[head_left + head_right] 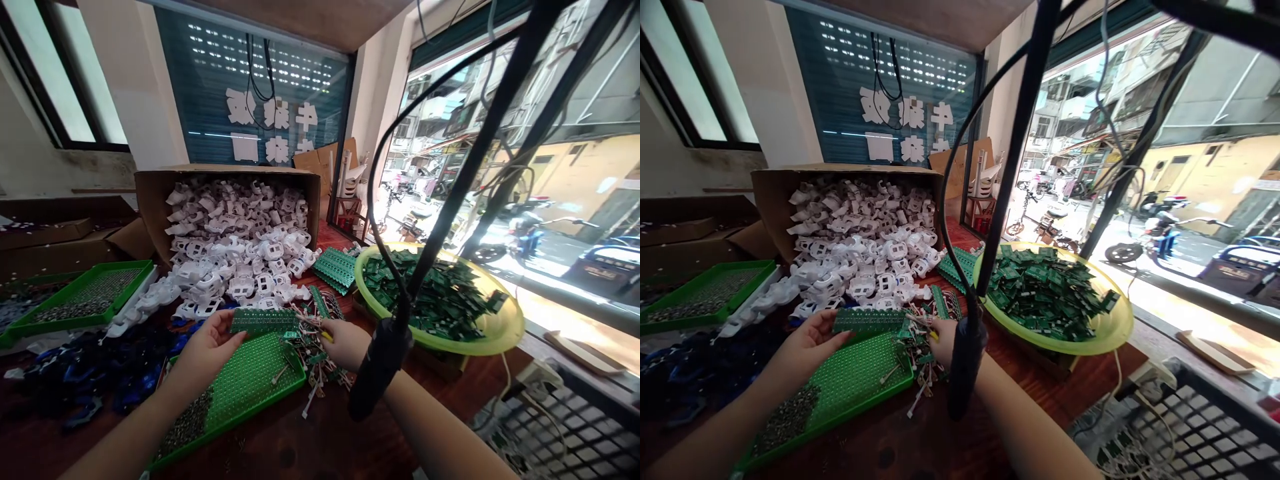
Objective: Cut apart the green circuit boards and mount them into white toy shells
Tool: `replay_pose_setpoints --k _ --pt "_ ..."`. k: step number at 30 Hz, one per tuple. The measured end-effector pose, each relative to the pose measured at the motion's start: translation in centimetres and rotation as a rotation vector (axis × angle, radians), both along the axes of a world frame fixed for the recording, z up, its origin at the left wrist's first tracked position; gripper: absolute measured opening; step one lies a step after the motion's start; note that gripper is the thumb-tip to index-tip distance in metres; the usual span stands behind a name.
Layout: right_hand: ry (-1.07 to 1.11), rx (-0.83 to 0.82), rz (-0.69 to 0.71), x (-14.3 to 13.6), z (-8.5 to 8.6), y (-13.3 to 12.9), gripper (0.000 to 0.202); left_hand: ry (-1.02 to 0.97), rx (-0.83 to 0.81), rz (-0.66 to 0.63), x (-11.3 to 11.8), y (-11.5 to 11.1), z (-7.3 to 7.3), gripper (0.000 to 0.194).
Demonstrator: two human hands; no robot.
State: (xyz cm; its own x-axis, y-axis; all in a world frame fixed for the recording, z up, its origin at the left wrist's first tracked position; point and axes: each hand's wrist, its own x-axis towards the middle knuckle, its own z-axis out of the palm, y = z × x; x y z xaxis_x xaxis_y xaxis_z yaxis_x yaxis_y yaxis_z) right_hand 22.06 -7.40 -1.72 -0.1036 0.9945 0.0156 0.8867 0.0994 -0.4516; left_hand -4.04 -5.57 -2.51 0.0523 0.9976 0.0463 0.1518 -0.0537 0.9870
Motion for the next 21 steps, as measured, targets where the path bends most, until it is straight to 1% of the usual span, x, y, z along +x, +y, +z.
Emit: replay_pose_setpoints --k 2,4,6,8,10,12,16,19,21 --pt "0.017 0.062 -0.015 0.0 0.0 -0.1 0.018 -0.039 -0.030 0.011 -0.4 0.3 -0.1 0.046" --pt "0.064 0.087 0.007 0.2 -0.1 -0.2 0.016 -0.113 -0.114 0.048 -0.8 0.5 0.1 0.051" --pt "0.141 0.060 0.067 0.5 -0.3 -0.2 0.015 -0.210 -0.202 0.090 -1.1 0.5 0.7 0.060" --pt "0.228 0.001 0.146 0.8 -0.7 -0.1 0.016 -0.289 -0.267 0.095 -1.2 0.4 1.3 0.067" --pt "0.302 -0.049 0.206 1.1 -1.3 0.1 0.019 -0.341 -0.320 0.075 -1.1 0.3 1.6 0.070" --pt "0.349 -0.073 0.228 1.5 -1.8 0.4 0.022 -0.380 -0.357 0.066 -1.0 0.4 1.7 0.069" --pt "0.341 -0.050 0.164 2.2 -2.4 0.9 0.024 -0.413 -0.346 0.088 -0.5 0.8 1.4 0.060" --pt "0.294 -0.011 0.085 2.5 -2.2 1.1 0.031 -0.405 -0.334 0.086 -0.1 1.1 1.3 0.059" --pt "0.279 -0.014 0.066 2.6 -1.9 1.1 0.033 -0.382 -0.324 0.078 0.1 1.2 1.4 0.059"
